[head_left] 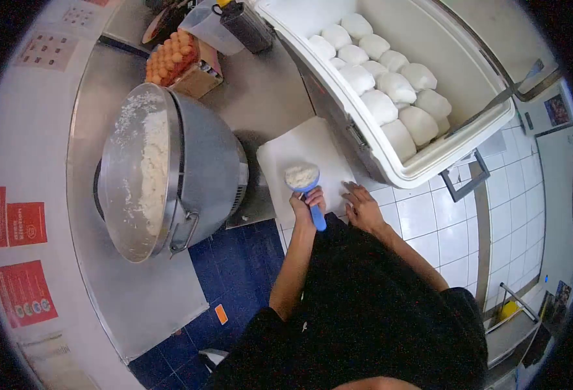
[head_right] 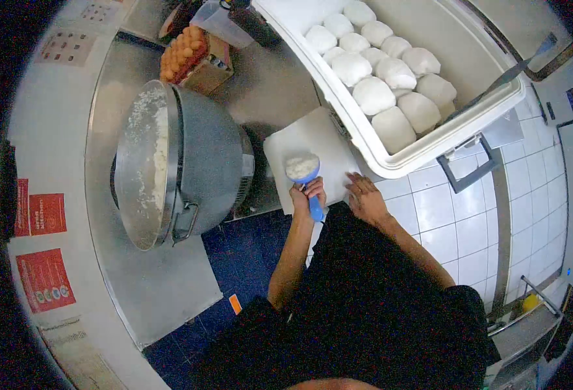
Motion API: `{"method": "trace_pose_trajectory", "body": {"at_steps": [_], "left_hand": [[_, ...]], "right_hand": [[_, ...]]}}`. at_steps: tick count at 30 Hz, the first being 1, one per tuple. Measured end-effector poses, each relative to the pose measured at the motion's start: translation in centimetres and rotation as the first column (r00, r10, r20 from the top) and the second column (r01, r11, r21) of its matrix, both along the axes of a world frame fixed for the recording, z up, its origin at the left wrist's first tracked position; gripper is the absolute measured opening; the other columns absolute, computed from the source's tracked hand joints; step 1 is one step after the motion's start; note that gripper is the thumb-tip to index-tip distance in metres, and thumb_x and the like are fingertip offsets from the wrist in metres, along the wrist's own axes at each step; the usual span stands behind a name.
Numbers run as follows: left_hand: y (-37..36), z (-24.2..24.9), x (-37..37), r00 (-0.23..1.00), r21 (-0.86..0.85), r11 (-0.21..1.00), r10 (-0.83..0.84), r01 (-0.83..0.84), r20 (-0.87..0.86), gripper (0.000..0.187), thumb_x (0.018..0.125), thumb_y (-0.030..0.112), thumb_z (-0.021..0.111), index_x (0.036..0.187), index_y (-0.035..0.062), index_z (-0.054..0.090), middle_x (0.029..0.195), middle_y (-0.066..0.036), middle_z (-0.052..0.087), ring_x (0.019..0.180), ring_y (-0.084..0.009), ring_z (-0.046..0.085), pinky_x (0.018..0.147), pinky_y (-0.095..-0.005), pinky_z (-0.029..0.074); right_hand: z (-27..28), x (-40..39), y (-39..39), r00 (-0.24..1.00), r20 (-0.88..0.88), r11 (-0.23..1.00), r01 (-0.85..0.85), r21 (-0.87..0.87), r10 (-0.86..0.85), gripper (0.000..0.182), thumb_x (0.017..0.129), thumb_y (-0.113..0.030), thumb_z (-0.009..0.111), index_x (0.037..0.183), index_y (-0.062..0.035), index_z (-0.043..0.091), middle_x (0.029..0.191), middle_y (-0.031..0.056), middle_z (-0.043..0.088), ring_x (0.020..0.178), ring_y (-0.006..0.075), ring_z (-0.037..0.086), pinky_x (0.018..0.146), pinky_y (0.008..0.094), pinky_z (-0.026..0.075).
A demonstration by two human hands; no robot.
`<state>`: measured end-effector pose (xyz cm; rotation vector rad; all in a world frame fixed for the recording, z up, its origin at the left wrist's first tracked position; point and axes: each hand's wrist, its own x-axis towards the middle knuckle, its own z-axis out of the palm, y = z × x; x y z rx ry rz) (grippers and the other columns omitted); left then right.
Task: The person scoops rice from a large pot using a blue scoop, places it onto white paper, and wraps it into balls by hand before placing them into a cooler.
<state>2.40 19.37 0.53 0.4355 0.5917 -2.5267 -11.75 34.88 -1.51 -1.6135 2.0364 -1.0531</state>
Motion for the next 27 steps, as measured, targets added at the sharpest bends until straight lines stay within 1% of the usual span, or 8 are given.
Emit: {"method": "trace_pose_trajectory", "body": {"at_steps": [5, 8, 10, 13, 17, 20, 24, 27], "left_hand": [[-2.7, 2.2, 1.1, 0.423, -0.560, 0.806, 0.447, 0.193, 0.788, 0.049, 0.094, 0.052, 0.052, 0.115, 0.0082, 0.047, 0.068, 0.000, 0.046, 0.044, -0.0068, 0.037, 0.040, -0.0233, 0.032], [-4.7, 11.9, 0.8, -0.038, -0.618, 0.208, 0.960, 0.758, 0.276, 0.059, 0.086, 0.031, 0.072, 0.129, 0.0042, 0.043, 0.094, -0.008, 0.058, 0.072, -0.0204, 0.057, 0.067, -0.0341, 0.049], [-4.8, 14.8, 0.5, 0.009, -0.419, -0.060, 0.992, 0.906, -0.123, 0.065, 0.082, 0.025, 0.076, 0.132, 0.0026, 0.042, 0.104, -0.011, 0.060, 0.087, -0.0262, 0.061, 0.080, -0.0385, 0.051], [-3.4, 14.7, -0.1, 0.016, -0.439, -0.053, 0.996, 0.897, -0.087, 0.068, 0.078, 0.024, 0.079, 0.131, 0.0005, 0.043, 0.119, -0.016, 0.058, 0.113, -0.0318, 0.056, 0.099, -0.0427, 0.042], [-1.4, -0.7, 0.3, 0.032, 0.064, -0.060, 0.928, 0.996, 0.371, 0.063, 0.081, 0.037, 0.071, 0.134, 0.0146, 0.047, 0.124, -0.022, 0.058, 0.108, -0.0411, 0.060, 0.087, -0.0473, 0.050], [-1.5, 1.3, -1.0, -0.058, 0.113, -0.011, 0.805, 0.994, 0.590, 0.064, 0.083, 0.037, 0.069, 0.138, 0.0147, 0.044, 0.113, -0.022, 0.064, 0.099, -0.0426, 0.063, 0.083, -0.0496, 0.050], [-1.4, 0.2, 0.1, 0.054, 0.036, -0.079, 0.890, 0.996, 0.453, 0.060, 0.086, 0.034, 0.066, 0.139, 0.0149, 0.044, 0.103, -0.023, 0.067, 0.087, -0.0409, 0.067, 0.077, -0.0481, 0.051], [-0.6, -2.2, 2.3, 0.194, -0.313, 0.023, 0.741, 0.950, 0.642, 0.056, 0.093, 0.026, 0.063, 0.141, 0.0095, 0.039, 0.091, -0.015, 0.068, 0.073, -0.0205, 0.065, 0.061, -0.0318, 0.052]], "right_hand": [[-0.9, -1.6, 3.4, 0.971, 0.103, 0.976, 0.207, 0.071, -0.213, 0.022, 0.081, -0.004, 0.059, 0.103, -0.0035, 0.062, 0.124, 0.0172, 0.057, 0.112, 0.0382, 0.055, 0.095, 0.0438, 0.046], [0.5, -2.2, 4.5, 0.944, 0.136, 0.953, 0.295, 0.068, -0.301, 0.019, 0.084, 0.000, 0.056, 0.102, -0.0043, 0.062, 0.115, 0.0166, 0.060, 0.101, 0.0383, 0.060, 0.088, 0.0424, 0.049], [0.5, -2.6, 5.2, 0.915, 0.182, 0.931, 0.338, 0.139, -0.359, 0.018, 0.084, 0.001, 0.055, 0.101, -0.0031, 0.062, 0.109, 0.0173, 0.062, 0.099, 0.0381, 0.060, 0.086, 0.0429, 0.049], [0.8, -2.7, 5.6, 0.903, 0.192, 0.922, 0.362, 0.137, -0.384, 0.016, 0.084, 0.000, 0.056, 0.098, -0.0023, 0.062, 0.099, 0.0175, 0.064, 0.094, 0.0380, 0.061, 0.083, 0.0427, 0.049], [0.7, -2.2, 5.0, 0.934, 0.165, 0.945, 0.298, 0.136, -0.318, 0.013, 0.083, -0.003, 0.057, 0.095, -0.0017, 0.062, 0.093, 0.0170, 0.065, 0.091, 0.0381, 0.061, 0.081, 0.0434, 0.049], [0.3, -1.5, 3.4, 0.981, 0.125, 0.986, 0.139, 0.089, -0.150, 0.020, 0.080, -0.005, 0.060, 0.100, -0.0039, 0.064, 0.099, 0.0170, 0.065, 0.092, 0.0366, 0.063, 0.086, 0.0431, 0.049], [-0.2, 0.2, 0.0, 0.995, -0.054, 0.992, -0.075, 0.103, 0.081, 0.029, 0.081, -0.011, 0.061, 0.110, -0.0076, 0.063, 0.120, 0.0113, 0.061, 0.119, 0.0297, 0.053, 0.102, 0.0460, 0.040], [-0.8, 1.0, -2.0, 0.965, -0.238, 0.992, -0.093, 0.091, 0.112, 0.035, 0.083, -0.016, 0.061, 0.117, -0.0102, 0.061, 0.134, 0.0085, 0.054, 0.134, 0.0260, 0.040, 0.113, 0.0487, 0.029]]}}
